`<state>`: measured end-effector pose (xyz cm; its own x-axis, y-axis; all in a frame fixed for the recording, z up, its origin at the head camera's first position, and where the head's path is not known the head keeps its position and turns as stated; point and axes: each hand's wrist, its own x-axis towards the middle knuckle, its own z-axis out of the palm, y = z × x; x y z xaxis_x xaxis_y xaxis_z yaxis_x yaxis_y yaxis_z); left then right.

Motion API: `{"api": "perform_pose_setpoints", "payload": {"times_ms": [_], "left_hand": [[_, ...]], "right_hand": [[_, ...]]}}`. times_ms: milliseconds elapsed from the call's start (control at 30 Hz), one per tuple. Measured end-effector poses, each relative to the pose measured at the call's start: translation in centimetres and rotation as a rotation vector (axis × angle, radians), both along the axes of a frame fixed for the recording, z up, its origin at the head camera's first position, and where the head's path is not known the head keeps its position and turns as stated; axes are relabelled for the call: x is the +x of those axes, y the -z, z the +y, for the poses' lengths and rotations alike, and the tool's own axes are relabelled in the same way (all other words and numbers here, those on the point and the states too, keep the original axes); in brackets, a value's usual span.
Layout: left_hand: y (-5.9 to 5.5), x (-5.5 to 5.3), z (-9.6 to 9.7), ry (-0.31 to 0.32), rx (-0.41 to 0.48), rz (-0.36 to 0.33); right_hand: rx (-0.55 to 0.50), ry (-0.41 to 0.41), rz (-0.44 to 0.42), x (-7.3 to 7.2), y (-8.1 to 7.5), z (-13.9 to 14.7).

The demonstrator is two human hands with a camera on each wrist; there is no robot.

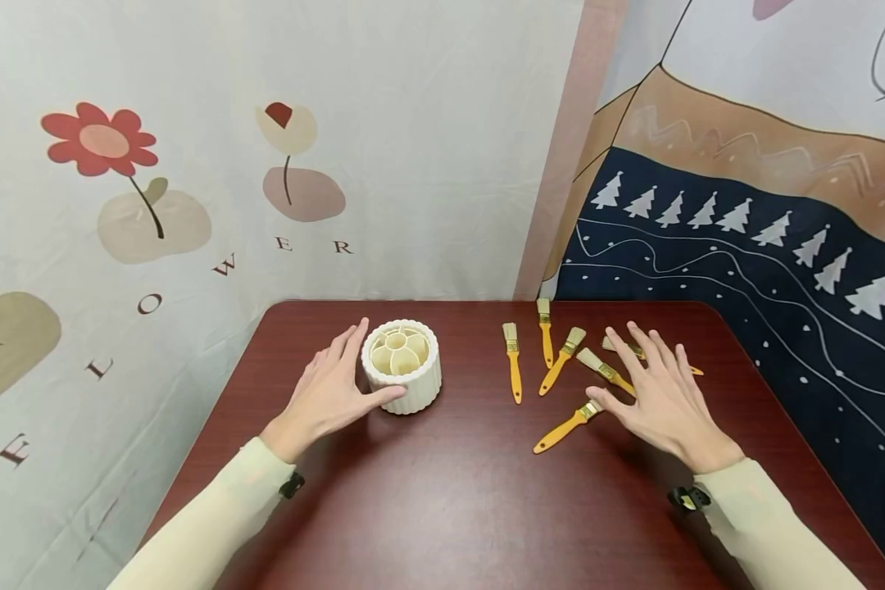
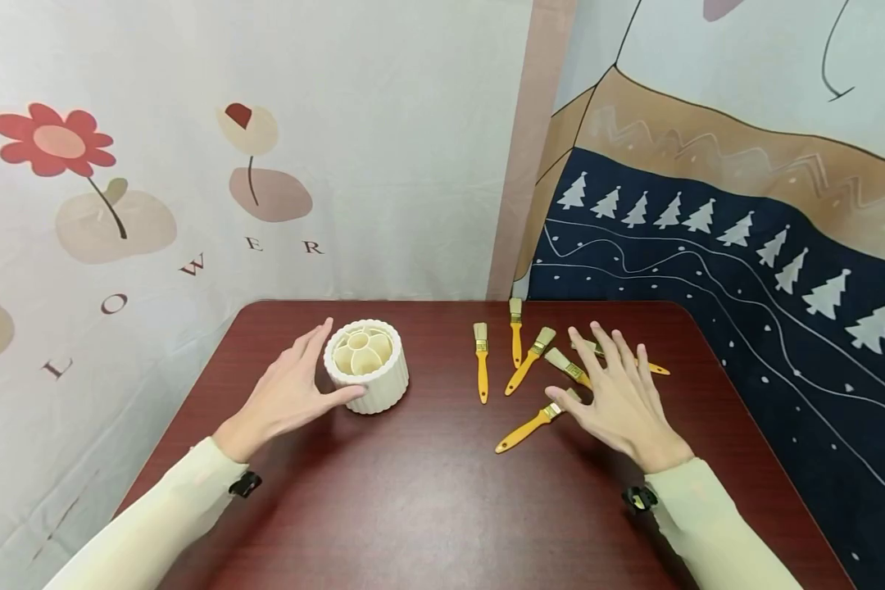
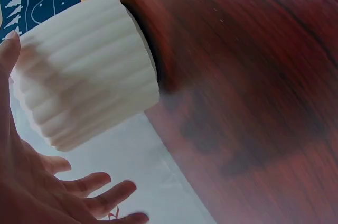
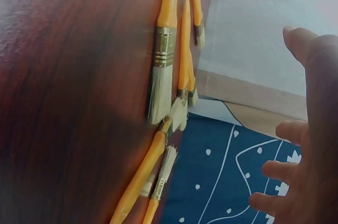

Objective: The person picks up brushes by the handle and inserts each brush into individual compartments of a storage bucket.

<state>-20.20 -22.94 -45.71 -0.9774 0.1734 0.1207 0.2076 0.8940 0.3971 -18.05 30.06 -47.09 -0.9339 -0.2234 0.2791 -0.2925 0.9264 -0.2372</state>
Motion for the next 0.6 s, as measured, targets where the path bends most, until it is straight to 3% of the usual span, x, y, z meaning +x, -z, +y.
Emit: {"api": "perform_pose_setpoints", "payload": {"times_ms": [267,600], "left_hand": [[-0.4,0.0,1.0,-0.024,0.102,-0.045],[-0.2,-0.5,1.4,0.015,0.202,-0.023]], "right_hand": [[-0.008,-0.009,0.001,-0.6,-0.4,-0.2],[-0.036,-0.010,-0.022,-2.0,-0.1,0.5]]}}
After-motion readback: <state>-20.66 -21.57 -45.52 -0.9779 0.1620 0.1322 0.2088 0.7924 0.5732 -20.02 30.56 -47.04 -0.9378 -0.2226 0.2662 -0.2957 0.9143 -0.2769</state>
